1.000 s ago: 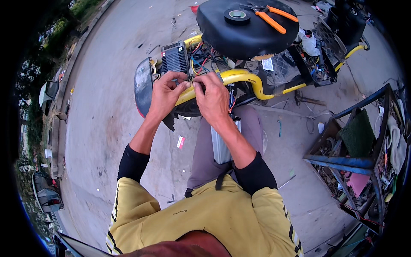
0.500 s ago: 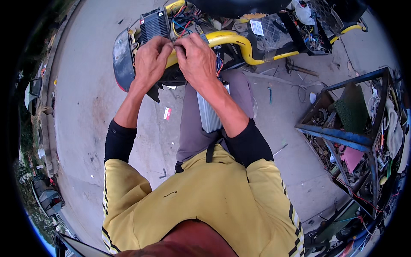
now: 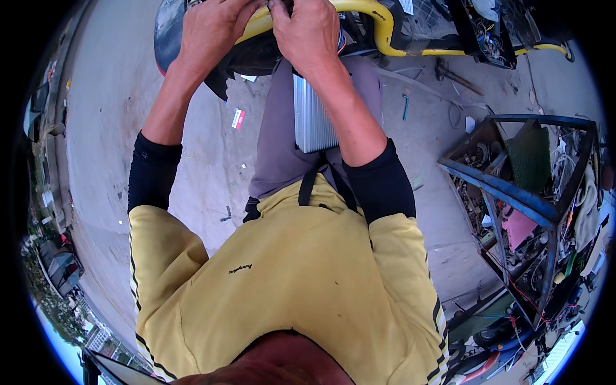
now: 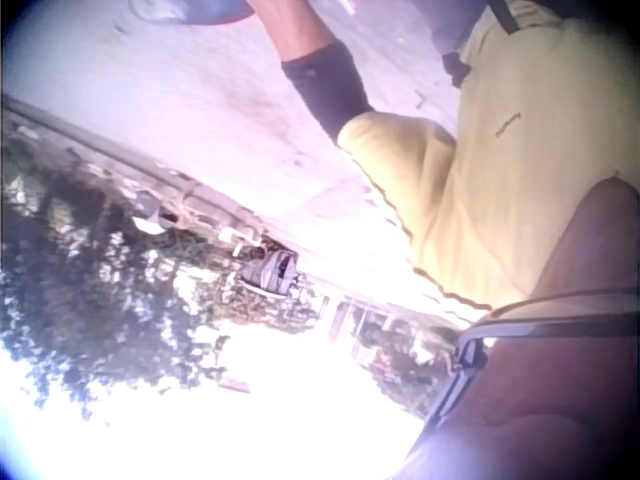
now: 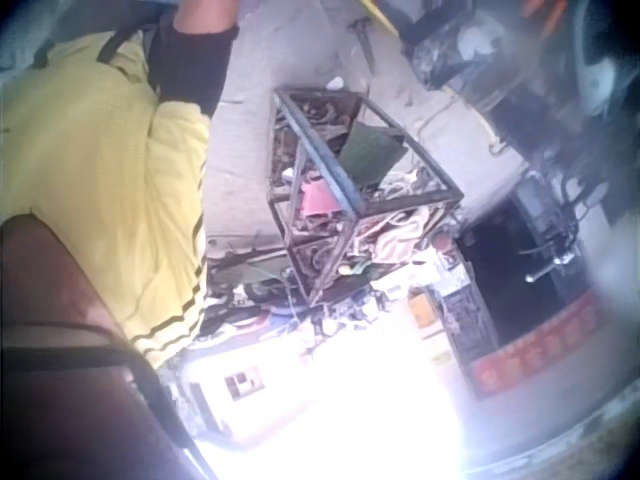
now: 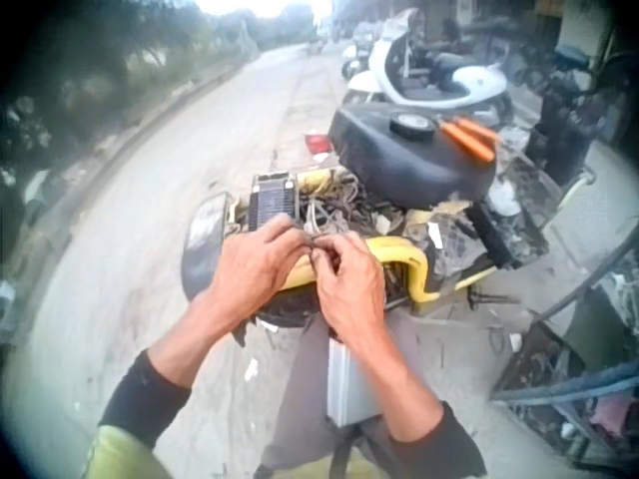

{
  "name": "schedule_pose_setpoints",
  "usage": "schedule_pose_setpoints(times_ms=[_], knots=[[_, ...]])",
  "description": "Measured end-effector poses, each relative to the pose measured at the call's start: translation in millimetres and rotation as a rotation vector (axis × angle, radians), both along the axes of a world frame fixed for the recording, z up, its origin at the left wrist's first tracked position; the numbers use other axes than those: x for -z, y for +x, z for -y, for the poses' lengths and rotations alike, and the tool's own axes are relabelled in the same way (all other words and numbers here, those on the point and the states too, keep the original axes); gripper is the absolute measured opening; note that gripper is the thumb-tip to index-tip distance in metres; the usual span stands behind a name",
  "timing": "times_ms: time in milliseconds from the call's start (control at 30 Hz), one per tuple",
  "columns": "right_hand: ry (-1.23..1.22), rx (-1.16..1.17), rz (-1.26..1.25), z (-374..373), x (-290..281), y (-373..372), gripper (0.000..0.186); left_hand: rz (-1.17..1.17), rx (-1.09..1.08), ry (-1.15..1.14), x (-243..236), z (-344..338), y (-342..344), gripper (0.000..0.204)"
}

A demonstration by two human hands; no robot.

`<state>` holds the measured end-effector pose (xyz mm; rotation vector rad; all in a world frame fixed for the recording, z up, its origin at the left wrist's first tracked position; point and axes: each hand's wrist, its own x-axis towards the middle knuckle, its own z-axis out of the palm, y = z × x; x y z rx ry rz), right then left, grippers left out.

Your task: The person works on the exposed wiring of a yellow motorcycle, stripping wire ends, twisting them together, and wrapping connections with black electrical tape. They handle a silver rectangular electronic component and multiple colored wires throughout the process.

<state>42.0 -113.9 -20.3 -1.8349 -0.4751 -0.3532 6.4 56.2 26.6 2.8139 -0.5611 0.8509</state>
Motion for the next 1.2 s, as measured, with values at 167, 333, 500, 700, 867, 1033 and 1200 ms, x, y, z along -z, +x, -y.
schedule_pose_setpoints(times_ms=[167,333,500,700,867,1033,1200], knots=[[0.018,-0.021,-0.015,2,-1,2,0.011,-0.033,-0.075,0.059,6,0,9,0.013],[-0.014,-0.031,0.009,-1,0,1,0.009,-0.483,-0.126,-0.690,29,-11,35,0.024],[0.004,-0.034,-0.035,-2,0,4,0.009,-0.759,-0.183,-1.149,8,-5,30,0.026],[0.004,-0.057,0.023,-2,6,12,0.012,-0.065,-0.006,-0.342,16,-6,11,0.021],[0.041,-0.078,-0.230,-2,-10,3,0.013,-0.061,-0.138,0.058,14,0,3,0.022],[-0.143,-0.023,-0.167,5,-16,1,0.013,-0.078,-0.148,-0.117,25,8,14,0.026],[-0.322,-0.073,0.095,7,-19,-1,0.016,-0.247,0.271,-0.267,75,-33,56,0.033]])
